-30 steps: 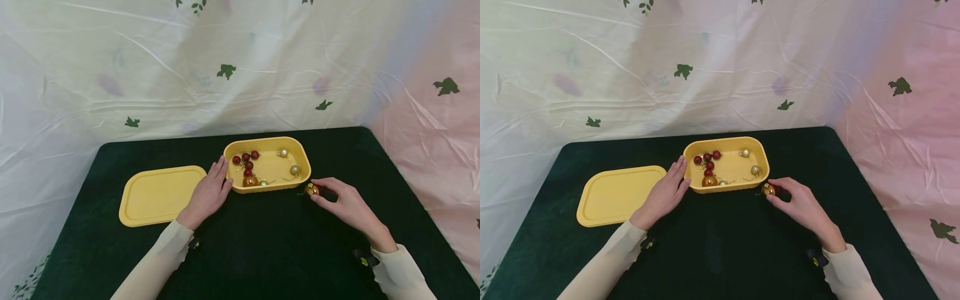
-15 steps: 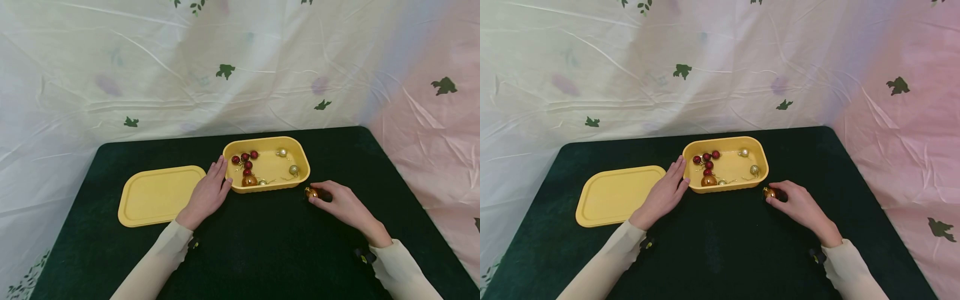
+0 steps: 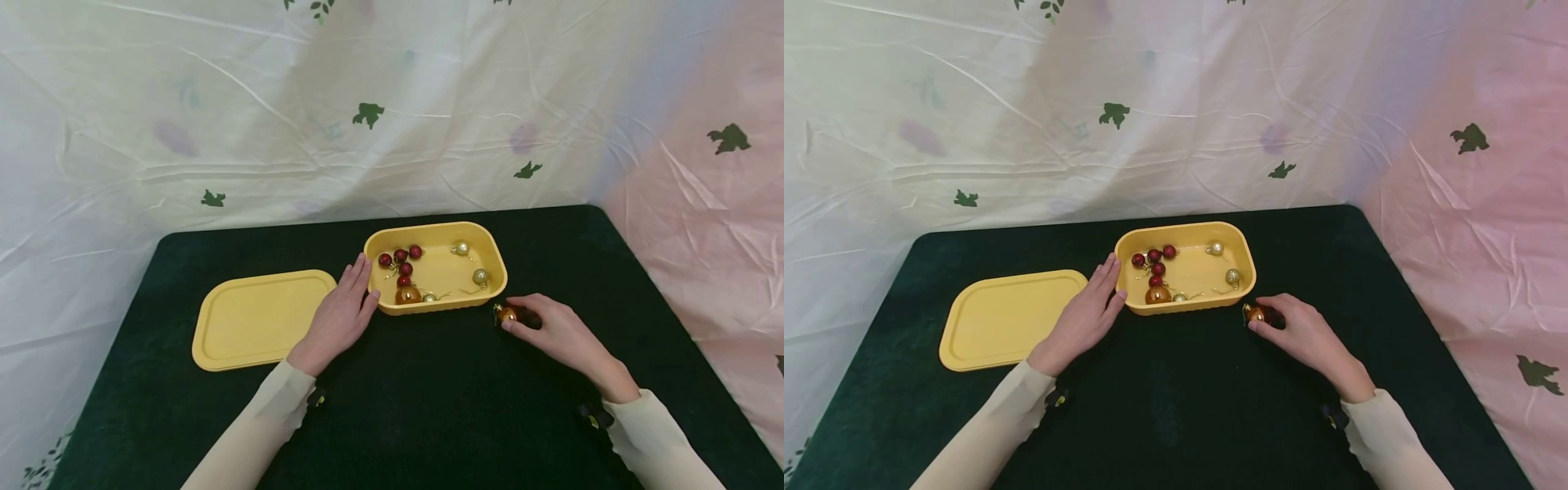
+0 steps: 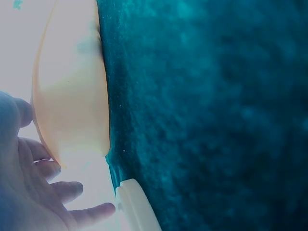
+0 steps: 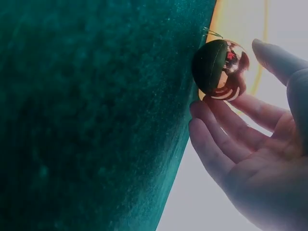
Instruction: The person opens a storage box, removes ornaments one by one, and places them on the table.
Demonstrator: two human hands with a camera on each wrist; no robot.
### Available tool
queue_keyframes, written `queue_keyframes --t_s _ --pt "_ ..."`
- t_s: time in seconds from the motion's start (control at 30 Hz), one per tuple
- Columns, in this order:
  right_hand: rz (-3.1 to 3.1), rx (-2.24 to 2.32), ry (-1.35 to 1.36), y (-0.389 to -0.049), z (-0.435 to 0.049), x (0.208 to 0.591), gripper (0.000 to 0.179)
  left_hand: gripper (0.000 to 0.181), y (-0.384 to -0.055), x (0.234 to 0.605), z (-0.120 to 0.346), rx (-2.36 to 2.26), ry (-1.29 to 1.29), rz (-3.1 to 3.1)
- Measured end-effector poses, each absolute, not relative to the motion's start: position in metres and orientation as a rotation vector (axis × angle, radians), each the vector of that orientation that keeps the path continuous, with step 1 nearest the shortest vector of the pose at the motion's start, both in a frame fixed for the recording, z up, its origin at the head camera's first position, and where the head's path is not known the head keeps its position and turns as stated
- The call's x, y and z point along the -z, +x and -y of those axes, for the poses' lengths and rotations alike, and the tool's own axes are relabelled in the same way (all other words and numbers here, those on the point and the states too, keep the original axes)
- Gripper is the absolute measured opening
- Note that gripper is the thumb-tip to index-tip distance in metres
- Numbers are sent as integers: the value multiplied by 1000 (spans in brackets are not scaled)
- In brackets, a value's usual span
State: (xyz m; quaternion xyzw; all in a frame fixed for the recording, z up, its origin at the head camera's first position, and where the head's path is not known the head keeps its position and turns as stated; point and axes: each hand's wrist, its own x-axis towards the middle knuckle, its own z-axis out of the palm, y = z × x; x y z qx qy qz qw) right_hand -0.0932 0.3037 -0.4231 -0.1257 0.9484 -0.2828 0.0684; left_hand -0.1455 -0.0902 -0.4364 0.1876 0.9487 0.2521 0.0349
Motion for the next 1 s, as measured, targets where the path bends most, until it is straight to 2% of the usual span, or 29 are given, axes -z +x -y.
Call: queue_keyframes --t_s 0.23,0.53,0.8,1.0 --pt "-2914 909 -320 -86 -303 411 58 65 -146 435 92 -784 565 -2908" --pt "-3037 1077 -460 -84 -279 391 48 65 -146 435 92 -794 567 -2906" --pt "-2983 1195 -641 -99 -240 379 45 66 -145 435 91 -795 562 -2911" --pt "-2890 1202 -642 -112 -217 378 49 66 -145 436 88 -799 558 -2912"
